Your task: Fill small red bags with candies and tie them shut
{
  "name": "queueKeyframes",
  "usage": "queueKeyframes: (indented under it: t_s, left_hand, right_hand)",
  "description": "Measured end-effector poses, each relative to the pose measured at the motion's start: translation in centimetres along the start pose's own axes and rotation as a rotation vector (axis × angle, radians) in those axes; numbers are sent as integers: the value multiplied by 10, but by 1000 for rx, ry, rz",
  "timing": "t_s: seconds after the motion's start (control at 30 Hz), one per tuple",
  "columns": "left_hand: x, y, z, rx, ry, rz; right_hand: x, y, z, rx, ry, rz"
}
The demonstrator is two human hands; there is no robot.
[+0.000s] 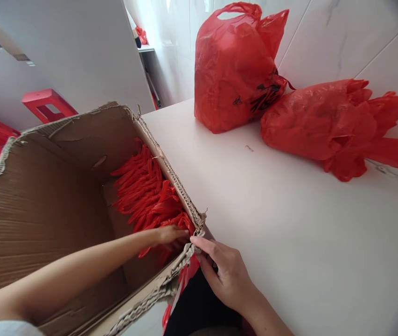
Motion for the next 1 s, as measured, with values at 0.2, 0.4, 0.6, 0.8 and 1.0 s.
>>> queueKeyframes:
  t_s: [0.2,0.4,0.6,0.8,1.0]
  left_hand:
    - [8,8,-67,-559,368,-119]
    - [10,41,-30,-546,587,-112]
    - [3,53,-22,-595,657,-151]
    - [-21,31,-91,-686,656,-69]
    - [-18,38,-193,-974,510,-265]
  right_hand:
    - [0,0,0,-8,-2,-2]
    - [4,3,-3,-18,6,-18]
    - [6,4,-4,-29,12,-19]
    - [3,4,-2,-23,-2,-15]
    - [4,3,-2,-21,-3,-7]
Point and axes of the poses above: each hand's wrist, its own y-axis towards the middle knuckle, its own z-axis out of the palm, x = y × z, the point moved 4 cm from there along y, towards the middle knuckle, and after that the axes turned 2 degrees about -y, right-handed, at the moved point
